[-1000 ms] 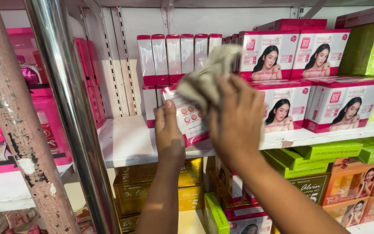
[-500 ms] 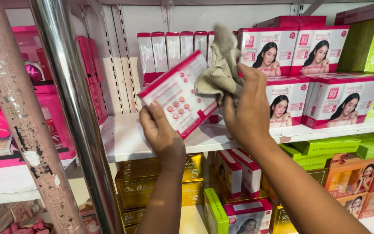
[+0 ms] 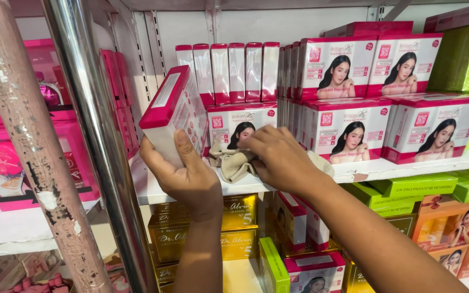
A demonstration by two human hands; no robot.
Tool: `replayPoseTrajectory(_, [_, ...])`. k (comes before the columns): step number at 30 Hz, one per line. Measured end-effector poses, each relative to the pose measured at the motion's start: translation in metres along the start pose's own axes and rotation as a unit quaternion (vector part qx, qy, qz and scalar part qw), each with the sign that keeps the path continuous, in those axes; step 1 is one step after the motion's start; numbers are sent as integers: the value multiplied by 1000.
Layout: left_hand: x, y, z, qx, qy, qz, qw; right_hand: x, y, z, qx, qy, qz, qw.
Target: The person uses a cloth to wipe the surfaces of several pink and white product boxes on a store shelf. They pick up each box, wipe it thoroughly, and place it back in its position on the shelf.
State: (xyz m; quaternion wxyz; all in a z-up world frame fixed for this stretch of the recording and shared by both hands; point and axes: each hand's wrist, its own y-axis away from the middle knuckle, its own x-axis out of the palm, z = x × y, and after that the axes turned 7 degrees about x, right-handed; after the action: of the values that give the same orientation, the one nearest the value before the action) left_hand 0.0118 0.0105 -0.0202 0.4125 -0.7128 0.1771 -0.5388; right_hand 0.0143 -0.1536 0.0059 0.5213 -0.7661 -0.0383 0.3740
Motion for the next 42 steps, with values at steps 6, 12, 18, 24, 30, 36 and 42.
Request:
replayPoseTrajectory(6, [-1, -4, 2, 39, -190, 1, 981, -4, -8, 32, 14, -116, -75, 990])
replayPoseTrajectory(12, [7, -9, 24, 0, -291, 27, 956, 22, -40, 52, 13, -313, -11, 950])
replayPoseTrajectory(18, [13, -31, 32, 2, -364, 28, 931, 60, -79, 43, 42, -517, 28, 855])
replayPoseTrajectory(24, [10, -49, 17, -18, -275, 20, 961, 68, -92, 53, 53, -558, 21, 828])
replayPoseTrajectory(30, [19, -52, 43, -105, -344, 53, 932, 115, -114, 30, 170, -633, 33, 754])
replayPoseTrajectory(36, [23, -48, 63, -195, -345, 117, 910, 123, -115, 25, 250, -650, 23, 717])
replayPoseTrajectory(42, [19, -41, 82, -285, -330, 234, 869, 108, -103, 38, 232, -481, -2, 845])
